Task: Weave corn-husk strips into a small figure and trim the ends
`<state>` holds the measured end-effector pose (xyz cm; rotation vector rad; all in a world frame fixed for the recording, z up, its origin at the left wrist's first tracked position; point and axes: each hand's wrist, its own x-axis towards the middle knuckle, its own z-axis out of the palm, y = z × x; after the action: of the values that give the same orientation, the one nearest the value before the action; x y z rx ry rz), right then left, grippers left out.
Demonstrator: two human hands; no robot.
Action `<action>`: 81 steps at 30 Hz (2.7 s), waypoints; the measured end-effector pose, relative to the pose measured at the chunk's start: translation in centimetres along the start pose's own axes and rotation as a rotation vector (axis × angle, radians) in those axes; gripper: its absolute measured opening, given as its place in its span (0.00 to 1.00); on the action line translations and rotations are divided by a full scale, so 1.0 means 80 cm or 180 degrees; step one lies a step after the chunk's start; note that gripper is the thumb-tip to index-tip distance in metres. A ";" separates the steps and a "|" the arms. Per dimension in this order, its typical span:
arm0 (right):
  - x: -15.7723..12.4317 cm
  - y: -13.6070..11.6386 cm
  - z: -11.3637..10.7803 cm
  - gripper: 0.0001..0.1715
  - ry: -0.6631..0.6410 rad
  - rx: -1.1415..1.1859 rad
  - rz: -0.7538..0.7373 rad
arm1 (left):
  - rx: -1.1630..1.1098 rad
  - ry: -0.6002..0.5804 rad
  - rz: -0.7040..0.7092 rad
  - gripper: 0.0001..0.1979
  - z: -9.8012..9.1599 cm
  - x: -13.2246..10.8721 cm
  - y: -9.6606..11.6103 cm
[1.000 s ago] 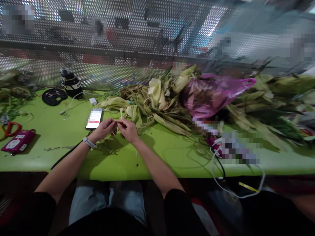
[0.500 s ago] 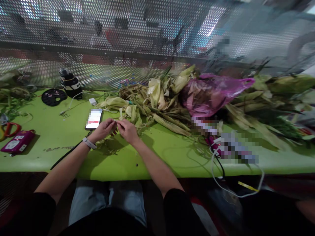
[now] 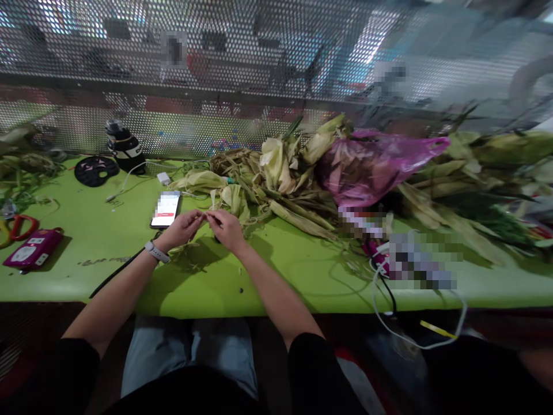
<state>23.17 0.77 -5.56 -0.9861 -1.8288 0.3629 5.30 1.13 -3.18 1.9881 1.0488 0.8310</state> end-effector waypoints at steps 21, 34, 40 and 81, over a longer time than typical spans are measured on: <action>-0.006 0.010 0.006 0.19 0.0076 -0.0226 -0.0300 | -0.0158 -0.0071 0.0002 0.14 0.007 -0.003 -0.001; -0.007 0.010 0.009 0.19 0.0066 -0.0636 -0.0280 | 0.0367 0.0118 0.0021 0.11 0.007 -0.002 0.001; -0.009 0.012 0.011 0.20 -0.0002 -0.0737 -0.0315 | -0.0010 -0.0009 -0.0008 0.10 0.010 -0.001 -0.001; -0.006 0.004 0.010 0.20 0.0039 -0.0636 -0.0311 | -0.0716 0.0003 0.0030 0.13 0.009 0.002 -0.012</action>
<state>22.70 0.73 -6.41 -1.0266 -1.9212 0.1156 5.54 1.40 -4.30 1.8043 0.9047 0.9130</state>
